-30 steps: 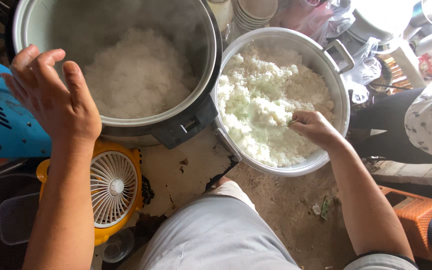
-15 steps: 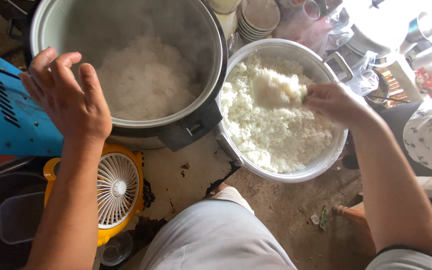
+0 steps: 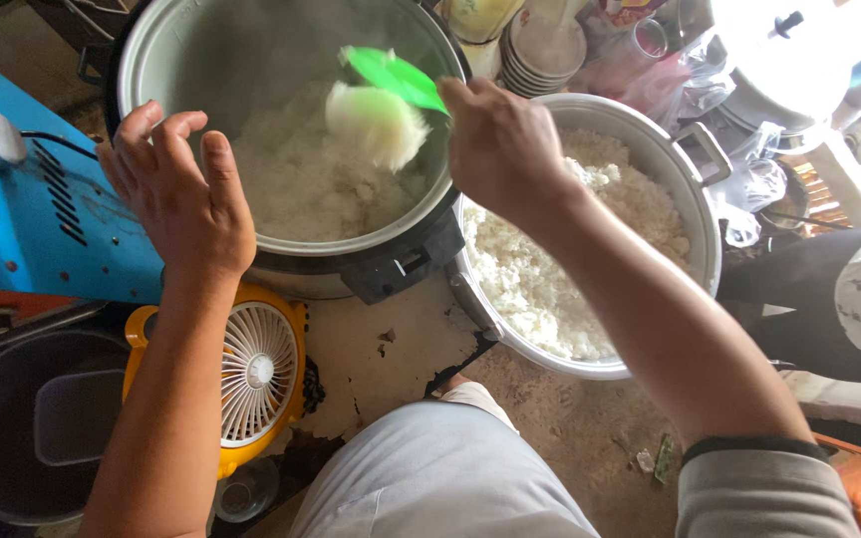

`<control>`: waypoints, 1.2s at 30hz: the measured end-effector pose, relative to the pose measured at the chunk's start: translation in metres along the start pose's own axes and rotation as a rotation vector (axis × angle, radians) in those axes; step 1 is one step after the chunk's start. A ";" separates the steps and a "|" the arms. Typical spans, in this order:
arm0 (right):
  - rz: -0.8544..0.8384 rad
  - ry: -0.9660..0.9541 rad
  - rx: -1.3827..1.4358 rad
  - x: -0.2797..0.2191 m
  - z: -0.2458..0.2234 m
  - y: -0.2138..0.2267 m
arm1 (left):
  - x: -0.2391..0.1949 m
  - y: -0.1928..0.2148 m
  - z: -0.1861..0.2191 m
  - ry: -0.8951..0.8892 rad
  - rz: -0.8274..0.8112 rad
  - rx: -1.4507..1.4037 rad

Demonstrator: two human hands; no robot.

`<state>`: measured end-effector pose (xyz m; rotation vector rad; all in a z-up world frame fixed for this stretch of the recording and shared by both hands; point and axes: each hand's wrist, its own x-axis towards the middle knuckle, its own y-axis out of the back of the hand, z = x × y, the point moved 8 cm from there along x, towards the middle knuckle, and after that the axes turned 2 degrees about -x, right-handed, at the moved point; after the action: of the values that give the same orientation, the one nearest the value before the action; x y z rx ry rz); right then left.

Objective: The person scoops cooked rice from one large pot into another larger pot using a green plastic spoon, repeatedly transferring small portions of rice by hand.

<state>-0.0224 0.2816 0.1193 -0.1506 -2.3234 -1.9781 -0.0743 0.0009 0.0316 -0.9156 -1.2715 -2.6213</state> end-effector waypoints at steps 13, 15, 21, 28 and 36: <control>-0.713 -0.478 -0.437 -0.170 0.184 -0.016 | 0.006 0.006 0.005 -0.087 0.025 -0.028; -0.842 -0.485 -0.510 -0.209 0.208 -0.040 | 0.003 0.004 0.001 -0.097 0.018 -0.014; -0.957 -0.582 -0.200 -0.281 0.227 -0.108 | -0.006 0.003 -0.002 -0.129 0.007 0.041; -0.813 -0.625 0.136 -0.281 0.217 -0.144 | -0.006 0.004 0.000 -0.108 -0.019 -0.007; -0.737 -0.584 0.424 -0.261 0.199 -0.188 | -0.008 0.001 -0.003 -0.112 -0.013 0.023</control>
<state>0.2118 0.4433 -0.1298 0.2277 -3.5265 -1.7604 -0.0687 -0.0037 0.0265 -1.0681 -1.3333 -2.5927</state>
